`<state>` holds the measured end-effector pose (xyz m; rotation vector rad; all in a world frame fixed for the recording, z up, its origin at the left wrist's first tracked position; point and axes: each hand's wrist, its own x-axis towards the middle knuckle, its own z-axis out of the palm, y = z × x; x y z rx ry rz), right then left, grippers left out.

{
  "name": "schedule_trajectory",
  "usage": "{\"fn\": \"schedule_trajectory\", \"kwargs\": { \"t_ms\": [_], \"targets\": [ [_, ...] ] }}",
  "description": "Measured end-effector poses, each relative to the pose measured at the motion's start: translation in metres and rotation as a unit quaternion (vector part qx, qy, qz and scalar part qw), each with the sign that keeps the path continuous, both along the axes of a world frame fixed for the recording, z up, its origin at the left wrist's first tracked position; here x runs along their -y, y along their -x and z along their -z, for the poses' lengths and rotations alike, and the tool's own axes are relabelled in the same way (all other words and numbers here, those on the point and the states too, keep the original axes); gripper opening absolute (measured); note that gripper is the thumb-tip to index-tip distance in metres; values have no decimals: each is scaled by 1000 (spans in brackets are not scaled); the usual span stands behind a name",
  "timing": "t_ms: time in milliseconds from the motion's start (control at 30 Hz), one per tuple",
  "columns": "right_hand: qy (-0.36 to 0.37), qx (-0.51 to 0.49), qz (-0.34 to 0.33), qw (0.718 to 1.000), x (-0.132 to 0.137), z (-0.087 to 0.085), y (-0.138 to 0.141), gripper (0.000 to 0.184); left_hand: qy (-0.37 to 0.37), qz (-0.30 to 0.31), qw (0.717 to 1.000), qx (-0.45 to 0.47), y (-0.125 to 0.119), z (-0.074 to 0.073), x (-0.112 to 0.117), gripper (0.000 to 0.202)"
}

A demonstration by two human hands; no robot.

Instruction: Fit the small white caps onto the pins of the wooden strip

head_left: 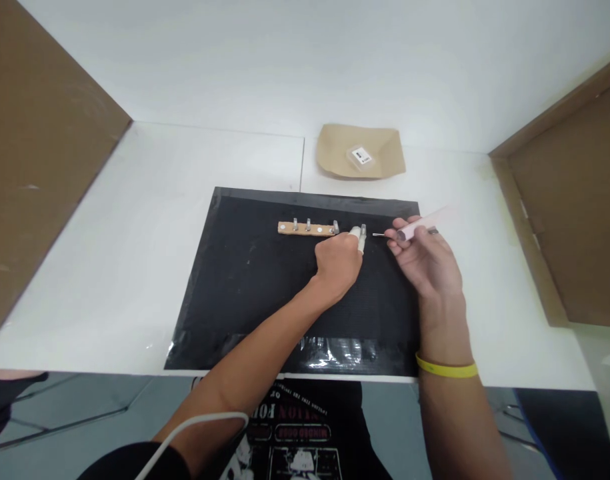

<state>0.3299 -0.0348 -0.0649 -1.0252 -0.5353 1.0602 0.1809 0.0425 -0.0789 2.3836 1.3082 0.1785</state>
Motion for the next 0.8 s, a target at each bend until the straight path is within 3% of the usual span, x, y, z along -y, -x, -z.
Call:
{"fn": "schedule_trajectory", "kwargs": {
  "t_ms": [300,500,633,800],
  "targets": [
    [4,-11,5,1000,-2,-1,1,27,-1,-3,1000,14,0,3,0,26],
    [9,14,-3,1000,1,1,-1,32,13,0,999,31,7,-2,0,28],
    [-3,21,-5,1000,2,-1,1,29,58,11,993,105,31,-6,7,26],
    [-46,45,32,997,5,-6,4,24,74,8,978,193,84,-5,18,24]
  ]
}}
